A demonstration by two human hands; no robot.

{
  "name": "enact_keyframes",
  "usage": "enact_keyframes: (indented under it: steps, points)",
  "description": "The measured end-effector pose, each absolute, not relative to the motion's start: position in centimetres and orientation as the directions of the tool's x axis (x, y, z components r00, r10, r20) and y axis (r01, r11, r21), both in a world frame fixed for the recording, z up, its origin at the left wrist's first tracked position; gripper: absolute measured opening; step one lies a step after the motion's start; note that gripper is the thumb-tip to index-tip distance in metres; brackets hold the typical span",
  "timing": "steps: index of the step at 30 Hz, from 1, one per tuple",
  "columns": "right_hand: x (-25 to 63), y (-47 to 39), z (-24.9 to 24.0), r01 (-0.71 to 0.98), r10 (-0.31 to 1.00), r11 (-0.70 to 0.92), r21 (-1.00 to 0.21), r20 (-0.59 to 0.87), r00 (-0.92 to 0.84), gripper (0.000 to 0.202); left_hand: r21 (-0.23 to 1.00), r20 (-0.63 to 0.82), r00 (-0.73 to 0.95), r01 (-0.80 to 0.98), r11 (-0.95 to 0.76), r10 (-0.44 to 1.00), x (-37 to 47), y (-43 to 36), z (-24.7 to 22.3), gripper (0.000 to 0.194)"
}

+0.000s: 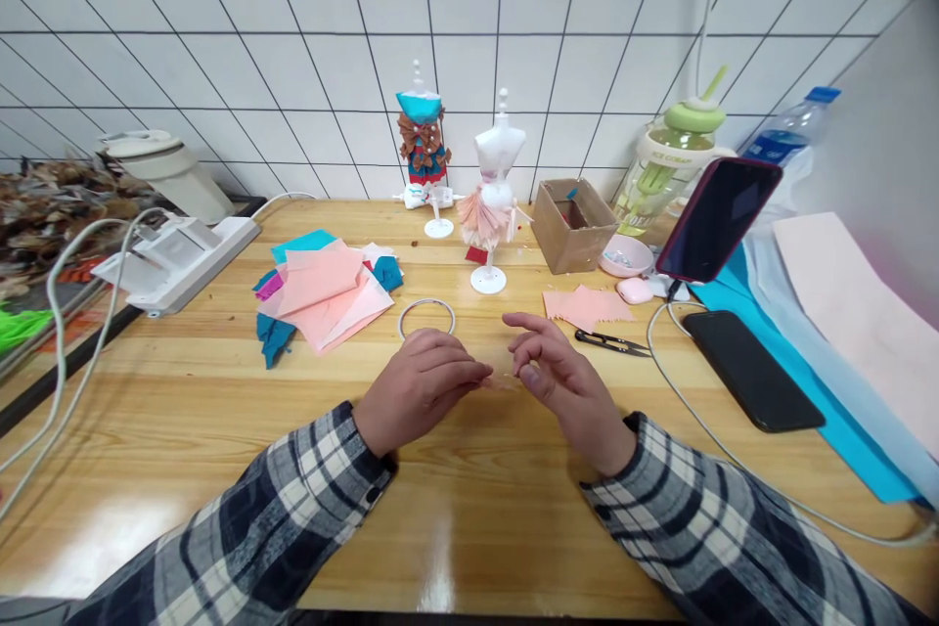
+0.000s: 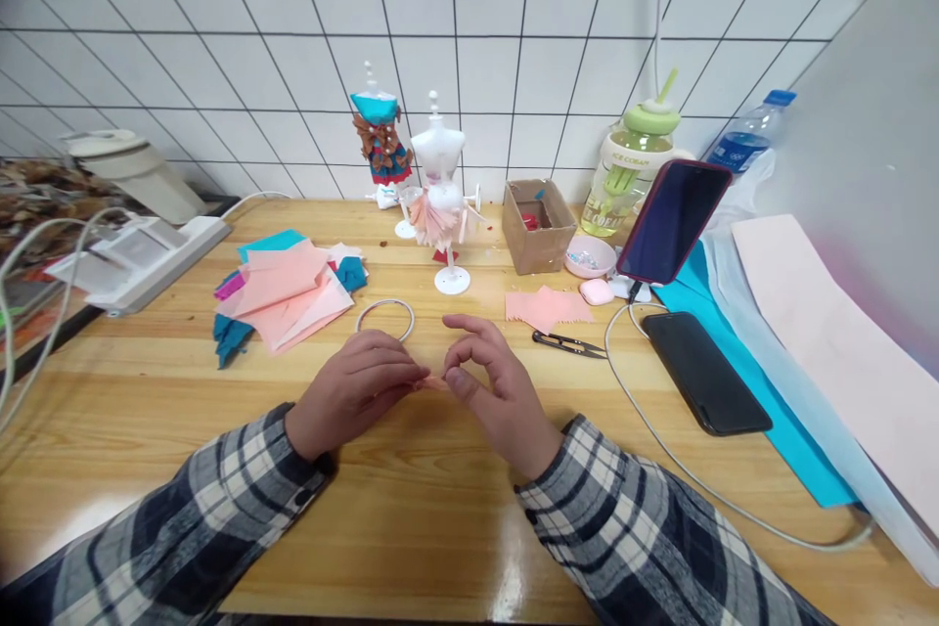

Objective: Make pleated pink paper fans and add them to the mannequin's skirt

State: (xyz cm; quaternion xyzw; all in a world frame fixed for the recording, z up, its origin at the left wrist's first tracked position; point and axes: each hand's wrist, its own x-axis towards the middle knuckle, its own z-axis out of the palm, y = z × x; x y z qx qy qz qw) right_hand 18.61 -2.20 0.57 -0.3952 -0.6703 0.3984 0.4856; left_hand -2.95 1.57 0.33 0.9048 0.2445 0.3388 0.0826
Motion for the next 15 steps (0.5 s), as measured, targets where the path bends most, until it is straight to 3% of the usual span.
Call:
enact_keyframes:
  steps: [7, 15]
  points:
    - [18.2, -2.52, 0.33, 0.093, 0.917, 0.321, -0.943, 0.284, -0.28, 0.013, 0.247, 0.629, 0.618, 0.417, -0.875, 0.472, -3.3, 1.29, 0.68, 0.017]
    - [17.79, -2.97, 0.73, 0.086, 0.893, 0.349, -0.933, 0.303, -0.334, 0.003, 0.289, 0.697, 0.539, 0.394, -0.873, 0.474, -3.18, 0.73, 0.79, 0.014]
